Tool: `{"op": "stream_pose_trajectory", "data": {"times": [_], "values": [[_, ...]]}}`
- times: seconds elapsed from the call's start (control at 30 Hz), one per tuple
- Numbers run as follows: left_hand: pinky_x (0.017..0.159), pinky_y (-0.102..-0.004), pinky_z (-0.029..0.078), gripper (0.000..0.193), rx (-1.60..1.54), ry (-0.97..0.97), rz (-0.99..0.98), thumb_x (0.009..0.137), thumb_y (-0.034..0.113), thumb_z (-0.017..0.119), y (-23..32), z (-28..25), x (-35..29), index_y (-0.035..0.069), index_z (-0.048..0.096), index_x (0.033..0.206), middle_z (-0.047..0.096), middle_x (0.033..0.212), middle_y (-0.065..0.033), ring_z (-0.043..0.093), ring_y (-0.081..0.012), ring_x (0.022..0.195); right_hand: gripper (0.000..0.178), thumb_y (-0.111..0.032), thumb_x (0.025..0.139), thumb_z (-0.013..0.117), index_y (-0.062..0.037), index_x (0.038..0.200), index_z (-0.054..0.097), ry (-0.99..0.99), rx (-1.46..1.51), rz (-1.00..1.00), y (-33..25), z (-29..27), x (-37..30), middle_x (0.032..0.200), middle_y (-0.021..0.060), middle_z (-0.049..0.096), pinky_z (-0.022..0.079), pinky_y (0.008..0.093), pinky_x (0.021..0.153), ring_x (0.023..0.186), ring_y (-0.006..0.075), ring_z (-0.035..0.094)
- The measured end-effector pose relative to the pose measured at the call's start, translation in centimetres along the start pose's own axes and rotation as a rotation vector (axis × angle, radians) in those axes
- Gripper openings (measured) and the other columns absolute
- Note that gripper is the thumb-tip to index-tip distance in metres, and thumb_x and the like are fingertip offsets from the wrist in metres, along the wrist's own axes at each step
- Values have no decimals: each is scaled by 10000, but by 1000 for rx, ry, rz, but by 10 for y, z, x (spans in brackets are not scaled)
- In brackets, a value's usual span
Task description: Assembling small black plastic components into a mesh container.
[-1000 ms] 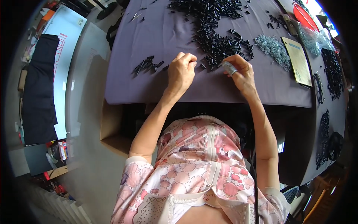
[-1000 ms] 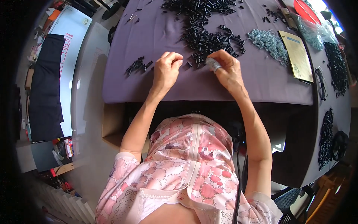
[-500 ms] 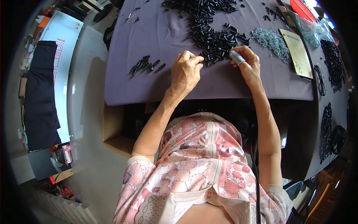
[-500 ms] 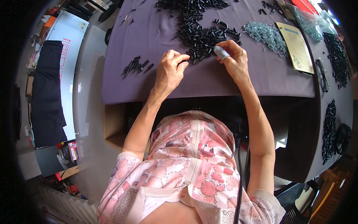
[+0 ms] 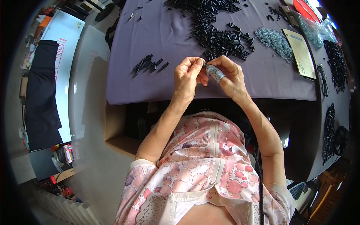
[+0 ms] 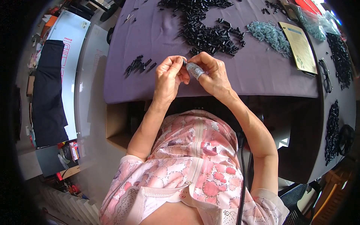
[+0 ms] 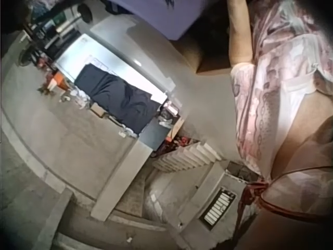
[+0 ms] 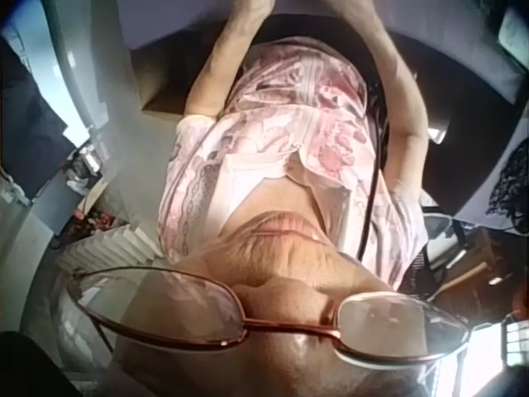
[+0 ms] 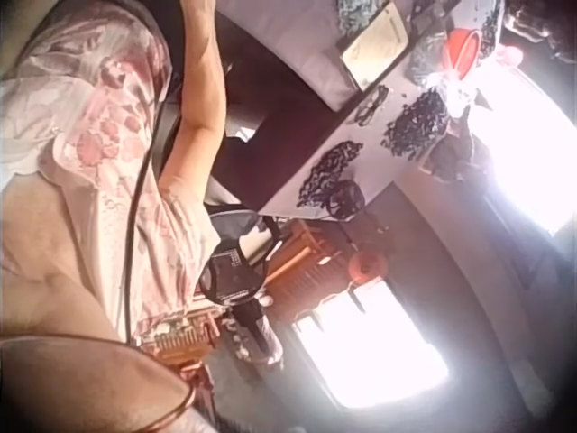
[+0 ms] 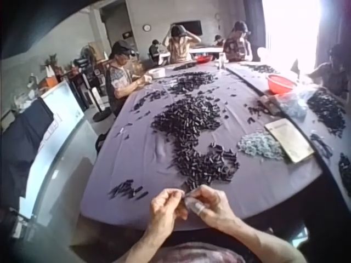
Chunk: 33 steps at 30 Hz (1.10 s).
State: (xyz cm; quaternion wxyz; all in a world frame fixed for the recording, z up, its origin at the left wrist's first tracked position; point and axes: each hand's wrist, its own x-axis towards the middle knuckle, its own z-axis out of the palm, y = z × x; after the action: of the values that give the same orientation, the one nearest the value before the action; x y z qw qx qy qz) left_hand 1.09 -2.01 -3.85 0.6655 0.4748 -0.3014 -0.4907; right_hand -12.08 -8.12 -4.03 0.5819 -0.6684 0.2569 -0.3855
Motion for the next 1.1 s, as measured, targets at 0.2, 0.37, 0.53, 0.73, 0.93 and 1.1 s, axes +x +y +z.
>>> {"op": "stream_pose_trajectory", "data": {"times": [0.2,0.37,0.53,0.73,0.93,1.1], "values": [[527,-264,531,157,-49,-12,29,899,139,548,2,-3,-5,4,589,966,626,776,-87,618,-154,597,122,39,765,572,-5,878,582,8,-53,-78,2,2,-1,766,44,633,449,242,618,689,96,584],[529,-272,545,114,-159,70,-43,865,99,590,8,-2,-4,1,608,920,633,753,-83,627,-156,593,135,40,752,578,-15,875,583,72,-67,-151,0,0,0,783,52,636,451,255,600,682,119,595],[537,-252,526,109,-123,56,-33,855,102,603,5,-4,-5,18,609,924,640,772,-69,628,-151,599,226,86,668,571,-8,873,583,36,-346,-333,-5,-3,1,808,83,614,461,276,588,689,203,599],[561,-241,514,207,-59,-15,-57,859,97,597,12,1,-11,53,589,1062,610,845,-27,614,-124,668,263,110,635,530,-6,866,582,2,-374,-374,-9,-3,0,819,92,605,466,289,585,686,228,596],[562,-234,516,250,69,28,68,833,14,601,7,3,-9,23,575,1082,581,845,-31,582,-94,680,305,139,647,485,-2,896,588,35,-162,-208,4,-7,1,805,85,624,466,271,620,717,156,604],[577,-225,520,119,448,2,176,812,-18,619,4,4,-12,-16,581,925,603,785,-39,578,-74,655,235,109,704,536,-2,905,586,38,-110,-145,-1,-8,3,802,82,631,467,252,661,737,127,601]]}}
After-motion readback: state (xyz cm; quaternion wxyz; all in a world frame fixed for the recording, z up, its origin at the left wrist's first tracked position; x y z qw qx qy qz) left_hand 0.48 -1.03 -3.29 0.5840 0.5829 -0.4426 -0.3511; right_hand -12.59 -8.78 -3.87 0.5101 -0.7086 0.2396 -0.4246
